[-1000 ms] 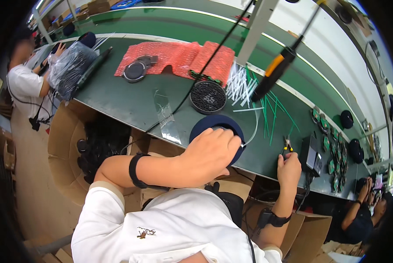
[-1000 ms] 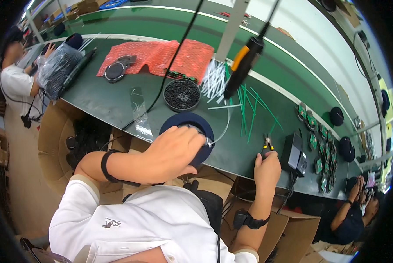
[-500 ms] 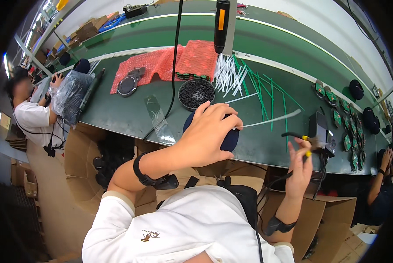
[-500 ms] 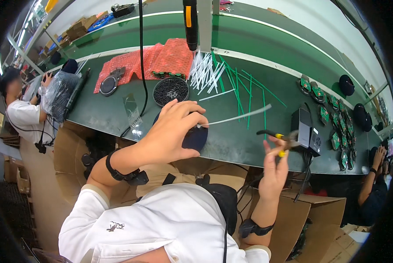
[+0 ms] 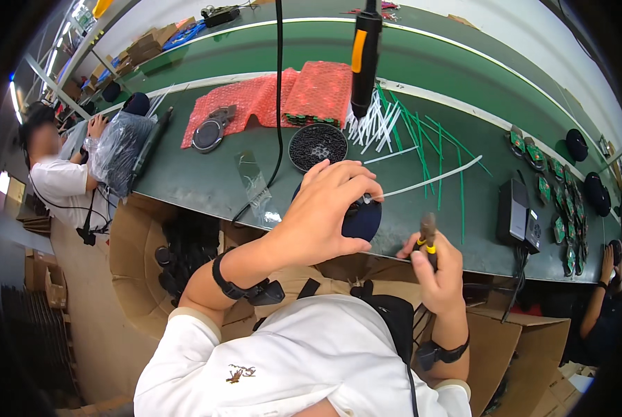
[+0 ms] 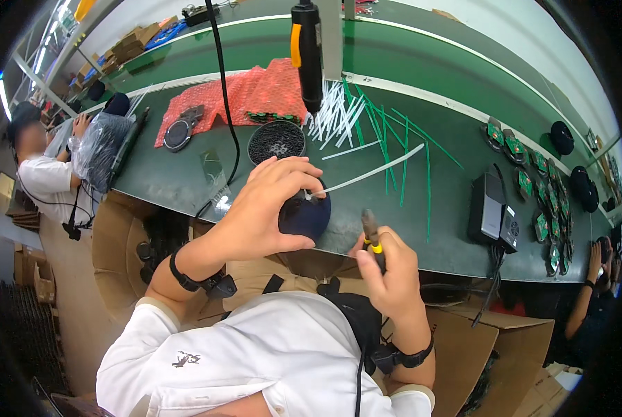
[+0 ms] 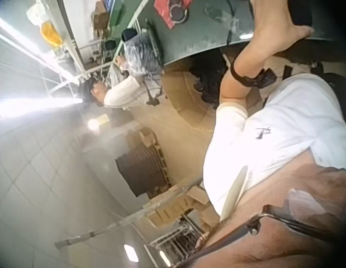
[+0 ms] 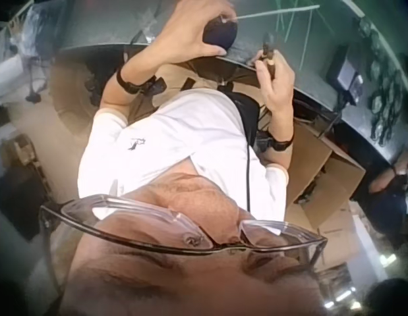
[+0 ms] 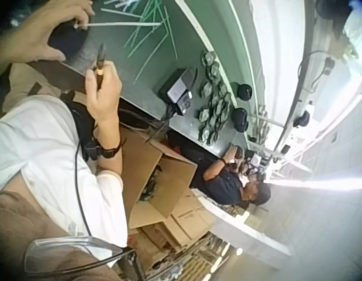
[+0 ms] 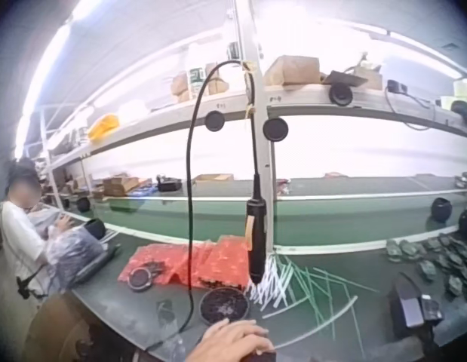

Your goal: The person assembles small electronic devices by attaching green circuit boards to black circular housings. They use a heat gun to secure the components and pliers to trim excess wires. The person also handles a larger green circuit board, inspecting it and using pliers to remove small components before continuing the assembly of the smaller units.

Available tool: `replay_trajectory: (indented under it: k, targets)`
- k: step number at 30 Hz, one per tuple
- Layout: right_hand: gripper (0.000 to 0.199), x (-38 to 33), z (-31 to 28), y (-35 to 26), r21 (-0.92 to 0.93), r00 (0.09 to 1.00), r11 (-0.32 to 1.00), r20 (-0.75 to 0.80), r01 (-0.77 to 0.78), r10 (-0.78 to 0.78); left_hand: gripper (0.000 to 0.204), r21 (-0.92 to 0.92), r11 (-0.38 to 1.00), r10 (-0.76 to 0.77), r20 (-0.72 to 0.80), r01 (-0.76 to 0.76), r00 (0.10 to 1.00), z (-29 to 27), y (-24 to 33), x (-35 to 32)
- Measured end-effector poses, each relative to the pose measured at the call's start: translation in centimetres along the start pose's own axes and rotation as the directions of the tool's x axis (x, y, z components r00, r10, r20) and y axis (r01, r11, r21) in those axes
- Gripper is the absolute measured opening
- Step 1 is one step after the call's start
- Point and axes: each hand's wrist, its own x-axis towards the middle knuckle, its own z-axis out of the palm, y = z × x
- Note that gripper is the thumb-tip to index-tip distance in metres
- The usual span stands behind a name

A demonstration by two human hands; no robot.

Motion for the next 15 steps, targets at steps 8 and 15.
replay_trajectory:
  k: [8,15]
  targets:
    - [0.040,1.8,2.5,1.0,-0.330,0.963,0.922,-0.107,0.201,-0.248,0.070,-0.025,1.000,0.012,-0.022,-0.013,1.000,-0.3,-0.5,-0.4]
    - [0.047,3.0,2.4,0.3,-0.360,0.968,0.906,-0.031,0.221,-0.249,0.067,-0.010,1.000,-0.001,0.027,0.001,1.000,0.0,-0.1,-0.4]
